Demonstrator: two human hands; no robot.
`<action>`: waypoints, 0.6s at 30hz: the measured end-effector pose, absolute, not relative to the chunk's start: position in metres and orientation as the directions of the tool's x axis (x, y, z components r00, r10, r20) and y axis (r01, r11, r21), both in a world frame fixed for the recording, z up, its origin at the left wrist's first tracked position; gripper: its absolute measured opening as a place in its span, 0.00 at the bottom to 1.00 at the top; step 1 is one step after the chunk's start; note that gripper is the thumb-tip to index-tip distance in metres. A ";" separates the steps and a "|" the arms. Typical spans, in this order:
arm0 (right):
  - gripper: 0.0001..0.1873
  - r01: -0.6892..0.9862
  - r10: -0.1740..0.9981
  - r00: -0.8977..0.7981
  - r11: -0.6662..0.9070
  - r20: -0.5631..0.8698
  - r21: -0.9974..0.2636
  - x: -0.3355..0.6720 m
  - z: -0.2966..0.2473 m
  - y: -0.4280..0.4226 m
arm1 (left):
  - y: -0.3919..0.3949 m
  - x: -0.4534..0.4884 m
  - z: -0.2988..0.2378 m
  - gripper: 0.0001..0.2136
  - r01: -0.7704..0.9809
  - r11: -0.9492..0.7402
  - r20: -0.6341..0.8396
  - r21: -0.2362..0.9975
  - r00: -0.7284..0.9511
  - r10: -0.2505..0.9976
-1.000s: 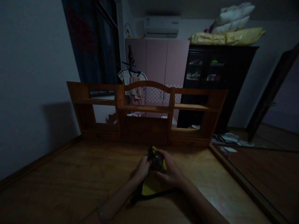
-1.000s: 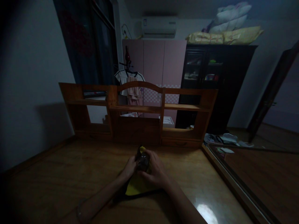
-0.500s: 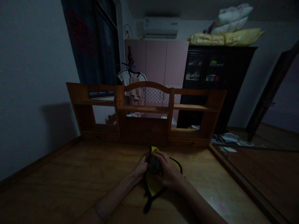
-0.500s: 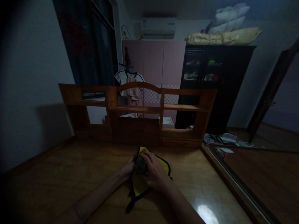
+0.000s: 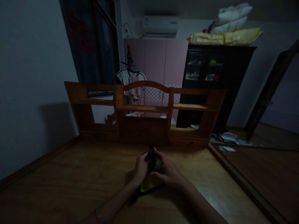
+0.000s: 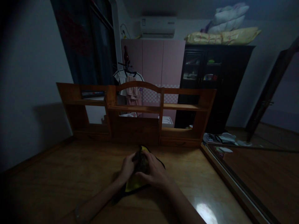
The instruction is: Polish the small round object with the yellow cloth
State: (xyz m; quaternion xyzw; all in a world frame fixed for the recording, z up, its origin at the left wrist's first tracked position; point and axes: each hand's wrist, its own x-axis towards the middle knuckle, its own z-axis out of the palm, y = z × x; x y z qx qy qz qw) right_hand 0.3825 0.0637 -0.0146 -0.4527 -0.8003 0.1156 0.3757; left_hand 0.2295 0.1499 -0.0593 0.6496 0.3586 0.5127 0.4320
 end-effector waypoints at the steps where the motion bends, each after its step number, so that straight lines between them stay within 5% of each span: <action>1: 0.44 0.645 0.817 -0.309 0.556 0.487 -0.524 0.382 -0.015 0.063 | 0.150 0.228 -0.058 0.15 0.037 -0.380 0.363 0.924 0.222 0.905; 11: 0.45 0.708 0.776 -0.287 0.567 0.562 -0.421 0.382 -0.022 0.068 | 0.164 0.229 -0.072 0.14 0.014 -0.200 0.189 0.980 0.278 0.942; 18: 0.44 0.735 0.755 -0.308 0.575 0.579 -0.359 0.382 -0.019 0.069 | 0.152 0.240 -0.073 0.22 -0.283 -0.003 0.128 0.959 0.424 0.897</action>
